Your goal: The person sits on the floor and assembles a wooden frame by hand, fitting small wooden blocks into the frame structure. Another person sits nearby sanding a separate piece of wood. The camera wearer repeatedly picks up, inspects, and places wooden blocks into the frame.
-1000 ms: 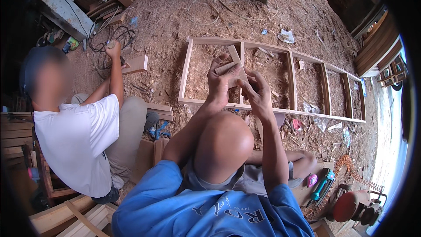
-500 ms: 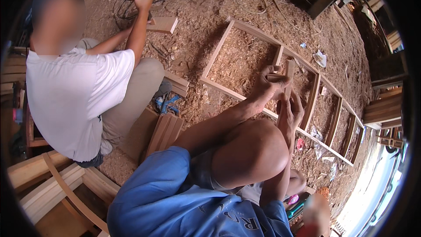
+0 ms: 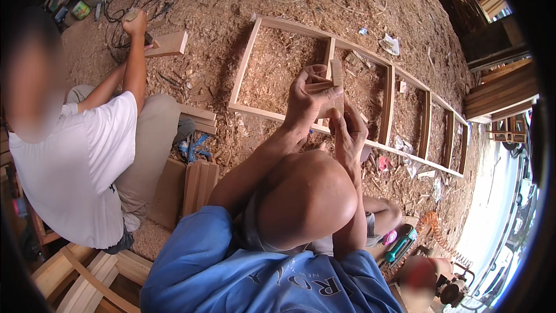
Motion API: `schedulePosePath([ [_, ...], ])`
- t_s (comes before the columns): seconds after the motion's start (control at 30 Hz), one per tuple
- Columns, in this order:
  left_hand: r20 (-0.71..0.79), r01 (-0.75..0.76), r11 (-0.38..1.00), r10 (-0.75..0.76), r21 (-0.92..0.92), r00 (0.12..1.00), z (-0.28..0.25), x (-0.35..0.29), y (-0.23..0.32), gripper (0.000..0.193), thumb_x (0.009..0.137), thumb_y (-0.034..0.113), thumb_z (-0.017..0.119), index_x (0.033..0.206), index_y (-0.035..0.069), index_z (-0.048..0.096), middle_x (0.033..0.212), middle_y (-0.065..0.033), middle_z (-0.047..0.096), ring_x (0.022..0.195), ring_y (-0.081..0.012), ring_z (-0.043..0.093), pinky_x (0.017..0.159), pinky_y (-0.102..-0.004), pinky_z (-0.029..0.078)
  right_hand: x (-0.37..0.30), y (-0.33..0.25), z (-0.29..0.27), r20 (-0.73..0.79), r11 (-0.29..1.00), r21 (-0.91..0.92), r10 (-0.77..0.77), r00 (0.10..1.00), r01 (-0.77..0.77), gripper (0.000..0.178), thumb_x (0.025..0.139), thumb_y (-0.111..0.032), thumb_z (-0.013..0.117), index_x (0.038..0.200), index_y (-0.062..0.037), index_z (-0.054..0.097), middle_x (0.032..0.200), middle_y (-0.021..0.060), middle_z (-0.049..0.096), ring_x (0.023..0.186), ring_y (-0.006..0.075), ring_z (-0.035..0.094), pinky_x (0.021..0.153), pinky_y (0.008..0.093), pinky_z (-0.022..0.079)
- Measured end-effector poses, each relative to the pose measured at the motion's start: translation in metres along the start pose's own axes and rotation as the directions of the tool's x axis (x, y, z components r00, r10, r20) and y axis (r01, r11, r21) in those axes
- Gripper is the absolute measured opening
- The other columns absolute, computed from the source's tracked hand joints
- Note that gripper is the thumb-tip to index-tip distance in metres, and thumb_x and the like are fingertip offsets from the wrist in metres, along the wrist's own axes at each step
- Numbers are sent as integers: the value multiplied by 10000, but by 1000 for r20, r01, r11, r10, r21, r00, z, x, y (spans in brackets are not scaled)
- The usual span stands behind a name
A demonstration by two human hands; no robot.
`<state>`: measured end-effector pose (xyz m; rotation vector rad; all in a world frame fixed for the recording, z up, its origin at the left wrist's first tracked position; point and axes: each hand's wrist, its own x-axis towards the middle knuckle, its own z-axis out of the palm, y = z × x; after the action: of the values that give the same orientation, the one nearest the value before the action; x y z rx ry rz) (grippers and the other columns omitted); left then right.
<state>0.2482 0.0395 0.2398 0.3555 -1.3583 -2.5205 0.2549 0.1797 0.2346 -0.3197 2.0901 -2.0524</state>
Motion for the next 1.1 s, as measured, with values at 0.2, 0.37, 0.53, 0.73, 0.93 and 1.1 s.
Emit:
schedulePosePath([
  [0.2, -58, 55, 996, -59, -65, 997, -3, 2, -8, 483, 822, 48, 786, 1238, 66, 541, 1035, -86, 668, 968, -180, 660, 793, -311, 586, 6, 0, -6, 38, 976, -215, -14, 999, 22, 454, 971, -148, 635, 1375, 34, 537, 1100, 158, 694, 1021, 163, 637, 898, 304, 500],
  [0.37, -61, 64, 993, -70, -96, 996, -2, 1, -11, 474, 827, 52, 790, 1223, 32, 529, 1033, -85, 673, 972, -166, 654, 840, -294, 551, 7, 6, -7, 22, 955, -282, -92, 996, 94, 452, 966, -132, 632, 1377, 29, 536, 1174, 207, 684, 1090, 232, 658, 941, 340, 502],
  [0.53, -83, 4, 997, -11, -82, 996, -1, -1, -9, 462, 835, 59, 788, 1211, 40, 521, 1044, -96, 676, 966, -161, 652, 842, -289, 546, 5, -1, -5, 35, 958, -272, -85, 996, 92, 436, 970, -108, 616, 1376, 29, 535, 1229, 234, 658, 1130, 267, 655, 965, 355, 502],
  [0.73, -58, 21, 997, -25, -69, 998, -2, -2, -9, 465, 840, 75, 789, 1214, 45, 513, 1041, -95, 671, 962, -164, 649, 852, -286, 541, 3, -3, -6, 48, 929, -301, -211, 976, 216, 443, 986, -132, 609, 1385, 38, 520, 1120, 166, 698, 961, 156, 642, 840, 286, 512],
  [0.93, -40, 33, 997, -35, -63, 999, 0, -4, -8, 464, 842, 71, 787, 1213, 45, 510, 1056, -96, 659, 965, -167, 649, 840, -289, 550, 1, 3, -7, 55, 894, -353, -274, 960, 276, 420, 992, -84, 576, 1388, 37, 514, 1171, 195, 670, 1032, 190, 650, 877, 303, 517],
  [1.1, -44, 89, 995, -90, -38, 995, 2, -6, -8, 492, 822, 55, 800, 1214, 40, 504, 1059, -97, 658, 977, -177, 654, 827, -300, 562, -2, 6, -10, 63, 889, -400, -215, 975, 222, 428, 998, -76, 562, 1405, 39, 497, 889, 72, 634, 781, 111, 573, 698, 251, 483],
])
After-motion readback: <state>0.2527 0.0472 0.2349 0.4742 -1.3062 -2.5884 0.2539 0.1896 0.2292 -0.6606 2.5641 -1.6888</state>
